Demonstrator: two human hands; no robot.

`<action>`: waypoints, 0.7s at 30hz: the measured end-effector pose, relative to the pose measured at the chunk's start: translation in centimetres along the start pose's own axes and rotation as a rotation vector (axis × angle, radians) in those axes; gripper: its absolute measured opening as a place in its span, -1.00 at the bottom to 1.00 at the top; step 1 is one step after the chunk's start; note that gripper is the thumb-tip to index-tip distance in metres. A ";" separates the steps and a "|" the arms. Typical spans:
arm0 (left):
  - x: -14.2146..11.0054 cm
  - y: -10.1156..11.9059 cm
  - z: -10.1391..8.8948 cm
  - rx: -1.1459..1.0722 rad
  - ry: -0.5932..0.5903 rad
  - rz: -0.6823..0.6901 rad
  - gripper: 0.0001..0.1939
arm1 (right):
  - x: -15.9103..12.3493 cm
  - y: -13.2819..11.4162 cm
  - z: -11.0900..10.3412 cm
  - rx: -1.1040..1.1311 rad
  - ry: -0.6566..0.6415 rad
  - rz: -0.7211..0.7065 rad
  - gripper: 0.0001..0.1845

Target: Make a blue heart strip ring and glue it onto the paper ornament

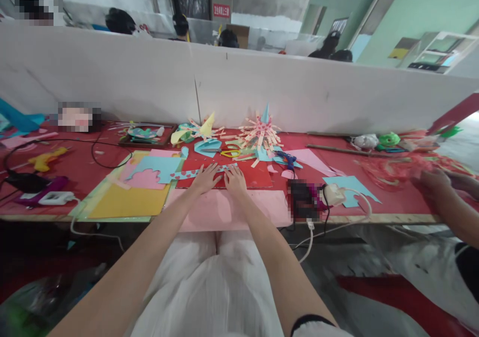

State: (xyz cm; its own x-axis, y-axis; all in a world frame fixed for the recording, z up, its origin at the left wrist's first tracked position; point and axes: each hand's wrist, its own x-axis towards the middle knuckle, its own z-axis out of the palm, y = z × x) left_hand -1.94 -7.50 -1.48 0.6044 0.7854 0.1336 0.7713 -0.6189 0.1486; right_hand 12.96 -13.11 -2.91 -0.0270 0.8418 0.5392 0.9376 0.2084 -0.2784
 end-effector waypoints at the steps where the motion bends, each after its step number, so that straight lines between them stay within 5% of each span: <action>1: 0.0 0.1 -0.1 -0.013 0.018 -0.013 -0.48 | 0.0 0.0 0.1 -0.004 -0.004 0.022 -0.61; 10: -0.2 0.2 -0.5 -0.042 0.276 -0.308 -0.62 | 0.2 -0.2 0.0 -0.079 0.051 0.127 -0.62; 21: -0.3 0.1 -0.6 -0.054 0.283 -0.219 -0.77 | 0.4 -0.6 -0.9 -0.135 -0.055 0.010 -0.47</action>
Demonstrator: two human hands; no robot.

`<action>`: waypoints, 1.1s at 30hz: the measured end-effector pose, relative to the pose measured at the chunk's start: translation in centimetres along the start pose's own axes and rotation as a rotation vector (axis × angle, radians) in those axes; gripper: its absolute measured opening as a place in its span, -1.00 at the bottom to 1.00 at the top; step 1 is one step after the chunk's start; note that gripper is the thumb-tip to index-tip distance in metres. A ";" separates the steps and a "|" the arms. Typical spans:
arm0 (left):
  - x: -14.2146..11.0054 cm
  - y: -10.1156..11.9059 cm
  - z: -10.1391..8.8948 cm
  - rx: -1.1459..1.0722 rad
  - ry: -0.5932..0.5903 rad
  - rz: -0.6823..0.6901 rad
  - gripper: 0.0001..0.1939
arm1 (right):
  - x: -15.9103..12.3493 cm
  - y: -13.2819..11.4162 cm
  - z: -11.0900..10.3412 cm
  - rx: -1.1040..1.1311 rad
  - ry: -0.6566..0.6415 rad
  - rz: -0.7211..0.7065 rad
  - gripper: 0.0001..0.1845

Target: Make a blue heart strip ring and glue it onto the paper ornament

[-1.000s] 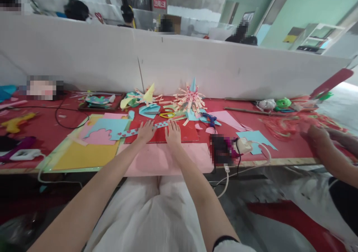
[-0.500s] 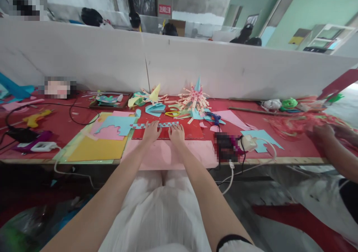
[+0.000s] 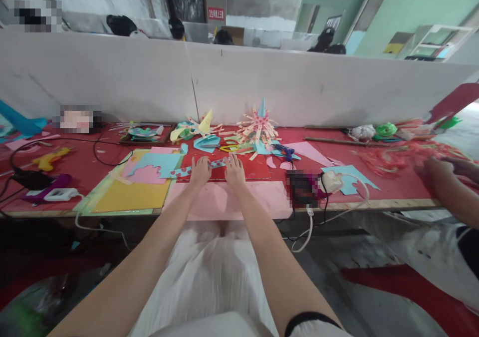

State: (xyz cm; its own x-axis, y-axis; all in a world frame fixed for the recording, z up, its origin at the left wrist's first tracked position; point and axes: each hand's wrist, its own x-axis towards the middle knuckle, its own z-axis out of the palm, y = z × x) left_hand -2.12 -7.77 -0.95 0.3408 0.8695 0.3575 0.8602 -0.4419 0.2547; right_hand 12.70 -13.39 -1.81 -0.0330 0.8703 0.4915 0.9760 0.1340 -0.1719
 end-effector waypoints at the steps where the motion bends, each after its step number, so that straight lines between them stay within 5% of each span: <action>1: -0.1 0.0 -0.1 0.000 0.005 0.022 -0.78 | 0.0 0.0 0.1 -0.001 0.001 -0.014 -0.46; 15: 0.0 -0.1 0.0 0.118 0.003 0.163 -0.70 | 0.2 -0.1 0.4 -0.043 0.010 -0.169 -0.61; 25: -0.1 1.4 -0.8 0.183 -0.104 0.410 -0.67 | 0.3 -0.3 0.1 -0.133 -0.033 -0.242 -0.61; 33: -0.3 1.8 -0.7 0.266 -0.133 0.349 -0.61 | 0.2 -0.5 -0.3 -0.104 -0.044 -0.133 -0.62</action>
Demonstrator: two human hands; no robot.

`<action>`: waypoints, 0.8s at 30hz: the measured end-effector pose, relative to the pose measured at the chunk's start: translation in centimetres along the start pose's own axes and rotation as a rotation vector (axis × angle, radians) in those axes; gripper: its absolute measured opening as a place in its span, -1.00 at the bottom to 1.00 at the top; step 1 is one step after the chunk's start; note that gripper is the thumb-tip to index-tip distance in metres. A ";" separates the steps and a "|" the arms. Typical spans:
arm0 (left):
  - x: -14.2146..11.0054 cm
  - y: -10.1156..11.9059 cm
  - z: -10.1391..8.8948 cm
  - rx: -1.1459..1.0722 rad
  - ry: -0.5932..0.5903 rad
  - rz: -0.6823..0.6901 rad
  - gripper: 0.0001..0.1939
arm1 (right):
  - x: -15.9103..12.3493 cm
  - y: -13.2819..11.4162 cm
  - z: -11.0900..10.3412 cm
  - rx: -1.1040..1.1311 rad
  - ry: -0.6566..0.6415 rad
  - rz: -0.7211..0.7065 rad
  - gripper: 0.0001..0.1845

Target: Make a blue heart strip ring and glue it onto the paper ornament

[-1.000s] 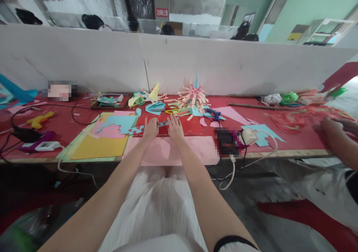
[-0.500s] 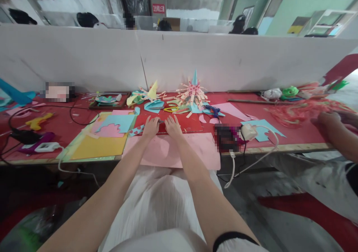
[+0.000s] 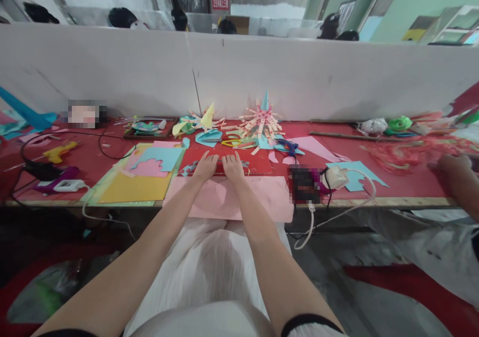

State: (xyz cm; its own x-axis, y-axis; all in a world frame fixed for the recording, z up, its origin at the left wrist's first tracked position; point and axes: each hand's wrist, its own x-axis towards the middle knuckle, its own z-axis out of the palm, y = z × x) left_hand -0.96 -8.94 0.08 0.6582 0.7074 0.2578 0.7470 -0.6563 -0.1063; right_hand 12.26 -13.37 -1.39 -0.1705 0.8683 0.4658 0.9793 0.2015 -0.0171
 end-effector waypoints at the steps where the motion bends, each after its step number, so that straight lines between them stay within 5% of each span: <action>1: 0.0 -0.1 0.1 -0.004 0.012 -0.038 -0.61 | 0.0 0.0 0.0 -0.007 0.004 0.019 -0.63; 6: -0.4 -0.9 0.4 -0.043 0.109 -0.330 -0.64 | -0.3 0.2 0.2 -0.020 0.064 0.170 -0.66; 14: -0.8 -1.7 0.8 -0.097 0.245 -0.522 -0.75 | -0.7 0.3 0.4 -0.081 0.099 0.385 -0.66; 24: -0.9 -3.5 1.1 -0.731 0.492 -0.727 -0.80 | -1.0 0.4 0.4 -0.041 0.144 0.526 -0.66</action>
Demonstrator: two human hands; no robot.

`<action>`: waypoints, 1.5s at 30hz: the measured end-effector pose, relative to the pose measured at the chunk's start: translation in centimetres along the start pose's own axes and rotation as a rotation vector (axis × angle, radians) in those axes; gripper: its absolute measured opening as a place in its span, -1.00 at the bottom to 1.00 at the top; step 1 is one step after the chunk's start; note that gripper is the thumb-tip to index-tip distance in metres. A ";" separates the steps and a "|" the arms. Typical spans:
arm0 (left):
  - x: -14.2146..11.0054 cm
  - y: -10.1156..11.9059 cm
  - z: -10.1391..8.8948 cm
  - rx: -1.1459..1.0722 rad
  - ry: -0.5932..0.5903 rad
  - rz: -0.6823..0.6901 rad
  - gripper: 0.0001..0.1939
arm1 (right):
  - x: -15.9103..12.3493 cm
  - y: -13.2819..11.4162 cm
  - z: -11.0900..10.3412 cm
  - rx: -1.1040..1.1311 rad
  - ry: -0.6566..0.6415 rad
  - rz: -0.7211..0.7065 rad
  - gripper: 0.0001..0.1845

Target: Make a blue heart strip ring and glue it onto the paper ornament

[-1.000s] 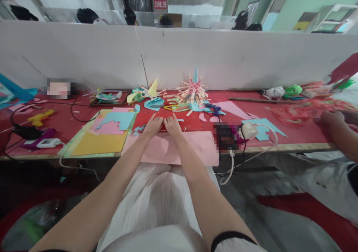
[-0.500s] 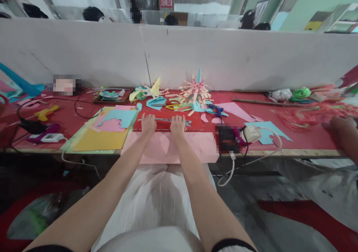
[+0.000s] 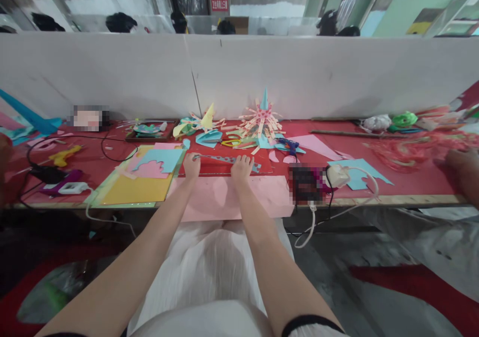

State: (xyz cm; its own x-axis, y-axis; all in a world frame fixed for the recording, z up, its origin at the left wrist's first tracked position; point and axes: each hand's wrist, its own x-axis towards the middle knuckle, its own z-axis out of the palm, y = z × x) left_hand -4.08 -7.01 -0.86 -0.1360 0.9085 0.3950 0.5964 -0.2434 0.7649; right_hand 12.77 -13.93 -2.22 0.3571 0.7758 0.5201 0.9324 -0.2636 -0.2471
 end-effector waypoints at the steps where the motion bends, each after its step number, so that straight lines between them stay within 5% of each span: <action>1: 0.1 -0.1 0.0 -0.044 -0.008 -0.027 -0.82 | 0.0 0.0 0.0 0.007 -0.003 0.008 -0.66; 8: -0.1 -0.1 0.0 -0.136 -0.092 -0.125 -0.71 | 0.1 0.2 0.0 0.038 -0.014 0.052 -0.65; 17: 0.1 -0.2 -0.1 -0.192 -0.045 -0.177 -0.67 | 0.4 0.5 0.8 0.092 0.093 -0.033 -0.54; 24: 0.6 -0.9 0.5 -0.372 -0.067 -0.264 -0.74 | 0.7 0.0 1.0 0.195 0.045 -0.438 -0.45; 31: 1.1 -0.9 0.3 -0.568 -0.101 -0.333 -0.77 | 0.7 -0.7 -0.2 0.180 -0.053 -0.787 -0.67; 38: 1.6 -1.3 0.0 -0.492 -0.189 -0.339 -0.77 | 0.7 -0.8 -0.1 0.158 -0.008 -0.428 -0.69; 42: 1.1 -1.2 -0.2 -0.289 -0.191 -0.255 -0.76 | 0.7 -0.7 0.5 0.147 -0.005 -0.402 -0.69; 45: -0.1 -0.5 -0.5 -0.028 -0.057 -0.064 -0.63 | 0.7 -0.7 0.5 0.146 -0.006 -0.411 -0.69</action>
State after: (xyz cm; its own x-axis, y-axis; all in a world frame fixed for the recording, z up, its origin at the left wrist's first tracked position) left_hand -4.72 -7.17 -1.00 -0.1273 0.9403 0.3156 0.5654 -0.1926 0.8020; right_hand 12.34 -12.90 -2.12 -0.0433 0.8024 0.5952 0.9794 0.1517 -0.1334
